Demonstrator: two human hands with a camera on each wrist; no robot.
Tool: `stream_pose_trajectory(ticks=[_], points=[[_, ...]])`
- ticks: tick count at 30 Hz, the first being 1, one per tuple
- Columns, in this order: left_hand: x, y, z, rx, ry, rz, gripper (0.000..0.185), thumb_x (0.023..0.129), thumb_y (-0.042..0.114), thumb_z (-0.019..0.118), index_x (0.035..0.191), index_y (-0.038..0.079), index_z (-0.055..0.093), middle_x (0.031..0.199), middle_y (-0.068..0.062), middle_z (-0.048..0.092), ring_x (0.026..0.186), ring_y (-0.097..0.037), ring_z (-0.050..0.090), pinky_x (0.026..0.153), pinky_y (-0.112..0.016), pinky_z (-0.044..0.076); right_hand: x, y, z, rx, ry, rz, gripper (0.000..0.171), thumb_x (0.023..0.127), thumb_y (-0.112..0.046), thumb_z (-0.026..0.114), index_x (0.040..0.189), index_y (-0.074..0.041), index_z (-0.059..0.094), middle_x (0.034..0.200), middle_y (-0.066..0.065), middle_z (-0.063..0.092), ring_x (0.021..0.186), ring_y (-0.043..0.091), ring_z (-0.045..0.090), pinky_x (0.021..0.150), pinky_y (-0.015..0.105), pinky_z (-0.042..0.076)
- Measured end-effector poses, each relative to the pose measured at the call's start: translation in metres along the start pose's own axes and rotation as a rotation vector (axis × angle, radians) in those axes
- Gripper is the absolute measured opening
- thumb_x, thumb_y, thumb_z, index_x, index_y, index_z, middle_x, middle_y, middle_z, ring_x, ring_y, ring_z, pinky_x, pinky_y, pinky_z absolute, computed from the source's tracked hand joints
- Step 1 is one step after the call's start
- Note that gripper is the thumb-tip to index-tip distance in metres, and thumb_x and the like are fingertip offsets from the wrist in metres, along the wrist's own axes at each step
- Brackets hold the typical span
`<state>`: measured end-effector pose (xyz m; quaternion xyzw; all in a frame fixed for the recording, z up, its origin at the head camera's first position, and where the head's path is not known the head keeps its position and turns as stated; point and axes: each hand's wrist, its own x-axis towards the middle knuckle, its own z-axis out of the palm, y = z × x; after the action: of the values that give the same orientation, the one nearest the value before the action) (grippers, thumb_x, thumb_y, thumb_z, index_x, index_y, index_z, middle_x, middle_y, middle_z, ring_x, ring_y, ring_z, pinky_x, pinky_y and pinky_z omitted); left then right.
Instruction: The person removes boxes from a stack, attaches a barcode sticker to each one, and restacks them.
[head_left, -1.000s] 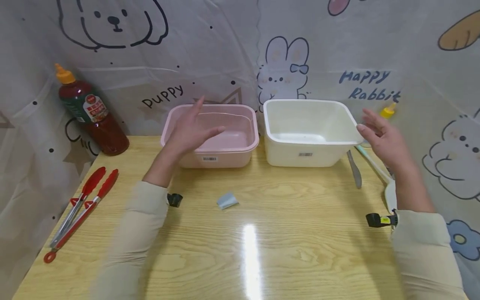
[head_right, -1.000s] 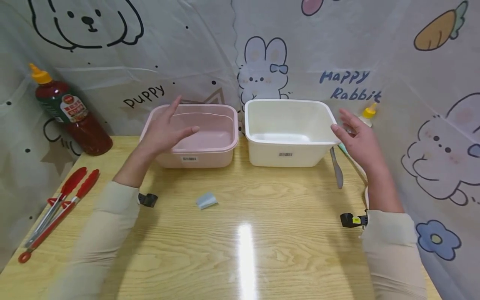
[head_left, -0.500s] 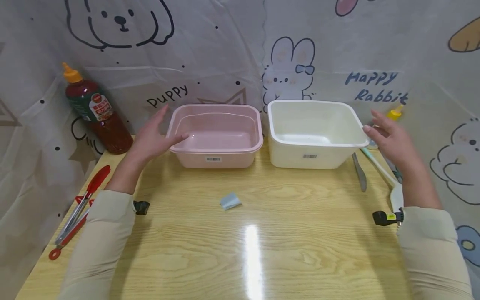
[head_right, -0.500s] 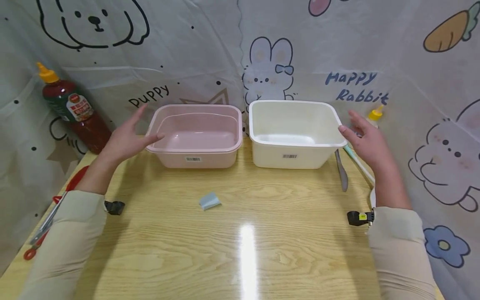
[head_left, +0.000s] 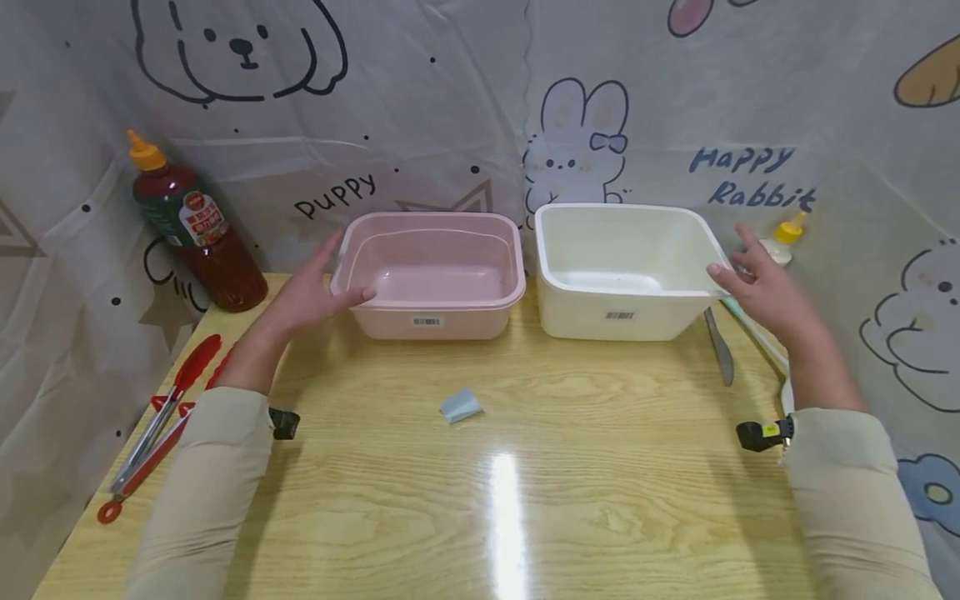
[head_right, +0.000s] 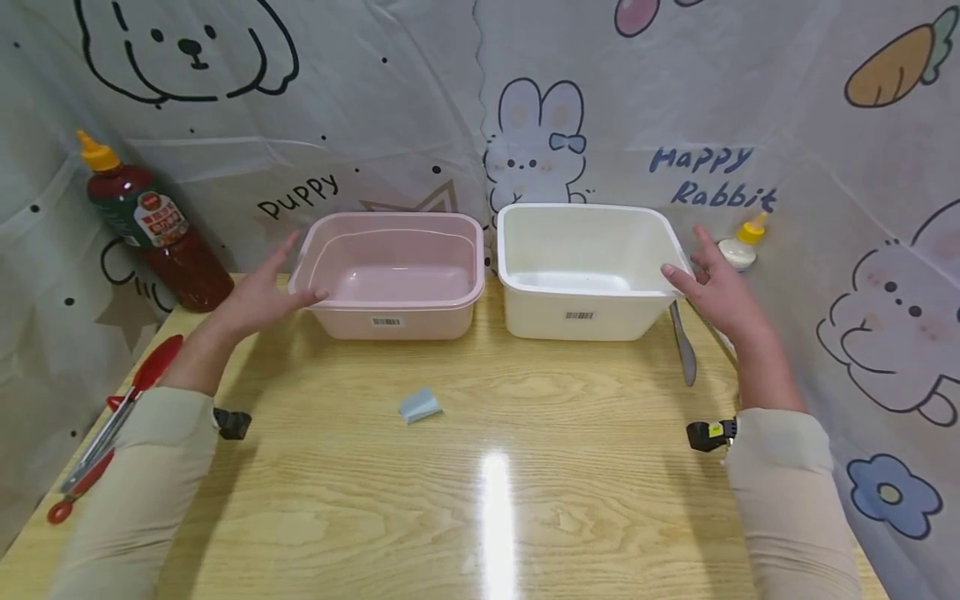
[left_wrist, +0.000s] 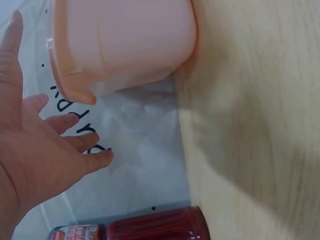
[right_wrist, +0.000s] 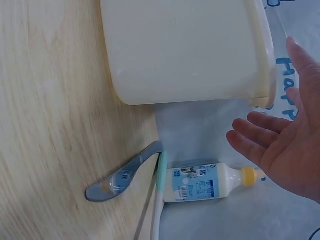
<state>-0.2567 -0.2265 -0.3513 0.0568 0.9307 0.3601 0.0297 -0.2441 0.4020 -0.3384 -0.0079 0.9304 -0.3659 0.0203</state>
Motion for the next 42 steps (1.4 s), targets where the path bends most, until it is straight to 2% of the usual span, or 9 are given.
stream_pose_trajectory(ticks=[6,9,12,18,22,27,31,34,42], points=[[0.002,-0.007,0.005,-0.032,-0.026,-0.017,0.108,0.086,0.056,0.075,0.162,0.041,0.000,0.170,-0.015,0.017,0.150,-0.049,0.027,0.114,-0.075,0.024,0.005,0.004,0.007,0.068,-0.069,0.008,0.089,0.104,-0.055,0.042,0.158,-0.029,-0.024,0.162,0.039,0.008,0.143,0.061,0.026,0.114,0.073,0.025],[0.003,-0.008,0.007,-0.030,-0.045,-0.036,0.110,0.084,0.060,0.074,0.163,0.038,0.000,0.170,-0.015,0.017,0.150,-0.048,0.027,0.115,-0.074,0.025,0.007,0.004,0.012,0.112,-0.080,0.030,0.089,0.104,-0.057,0.039,0.158,-0.027,-0.025,0.166,0.032,-0.004,0.145,0.059,0.025,0.111,0.069,0.033],[0.005,-0.009,0.010,-0.018,-0.057,-0.057,0.114,0.081,0.068,0.072,0.163,0.038,-0.002,0.171,-0.014,0.015,0.150,-0.047,0.027,0.116,-0.073,0.025,0.008,0.004,0.015,0.145,-0.072,0.062,0.089,0.102,-0.061,0.038,0.158,-0.028,-0.024,0.168,0.020,-0.015,0.148,0.056,0.021,0.112,0.068,0.033],[0.009,-0.010,0.013,-0.047,-0.059,-0.007,0.116,0.082,0.064,0.075,0.165,0.028,0.002,0.169,-0.013,0.021,0.147,-0.042,0.034,0.117,-0.070,0.026,0.010,0.001,0.022,0.195,-0.051,0.074,0.092,0.101,-0.064,0.040,0.160,-0.028,-0.019,0.170,0.018,-0.005,0.146,0.054,0.028,0.112,0.070,0.033],[0.009,-0.011,0.016,-0.066,-0.070,0.020,0.116,0.083,0.055,0.078,0.165,0.022,0.003,0.168,-0.013,0.023,0.143,-0.038,0.037,0.119,-0.067,0.025,0.011,0.001,0.025,0.196,-0.046,0.075,0.088,0.102,-0.062,0.038,0.162,-0.026,-0.016,0.170,0.019,-0.002,0.142,0.054,0.035,0.108,0.067,0.041],[0.008,-0.010,0.018,-0.090,-0.066,0.014,0.114,0.084,0.048,0.080,0.164,0.026,0.002,0.165,-0.014,0.028,0.140,-0.039,0.040,0.118,-0.068,0.027,0.012,0.002,0.026,0.207,-0.039,0.057,0.075,0.108,-0.050,0.030,0.162,-0.023,-0.013,0.170,0.022,0.001,0.132,0.047,0.046,0.094,0.056,0.056],[0.007,-0.008,0.021,-0.085,-0.075,-0.004,0.115,0.084,0.051,0.079,0.164,0.029,0.000,0.163,-0.016,0.033,0.138,-0.040,0.043,0.116,-0.069,0.029,0.011,0.003,0.028,0.207,0.002,0.080,0.064,0.110,-0.039,0.023,0.163,-0.024,-0.010,0.169,0.021,0.008,0.117,0.032,0.056,0.090,0.054,0.059],[0.006,-0.005,0.021,-0.062,-0.073,-0.033,0.117,0.082,0.057,0.078,0.164,0.032,-0.002,0.164,-0.016,0.033,0.138,-0.041,0.043,0.115,-0.071,0.030,0.010,0.001,0.032,0.217,0.057,0.114,0.061,0.109,-0.033,0.022,0.163,-0.027,-0.005,0.169,0.019,0.013,0.113,0.026,0.056,0.088,0.054,0.059],[0.007,-0.003,0.016,-0.053,-0.090,-0.077,0.120,0.080,0.060,0.078,0.163,0.035,-0.006,0.167,-0.014,0.027,0.143,-0.042,0.038,0.114,-0.072,0.028,0.013,-0.004,0.039,0.220,0.136,0.159,0.061,0.107,-0.024,0.022,0.163,-0.030,-0.001,0.169,0.018,0.016,0.113,0.029,0.053,0.084,0.050,0.061]])
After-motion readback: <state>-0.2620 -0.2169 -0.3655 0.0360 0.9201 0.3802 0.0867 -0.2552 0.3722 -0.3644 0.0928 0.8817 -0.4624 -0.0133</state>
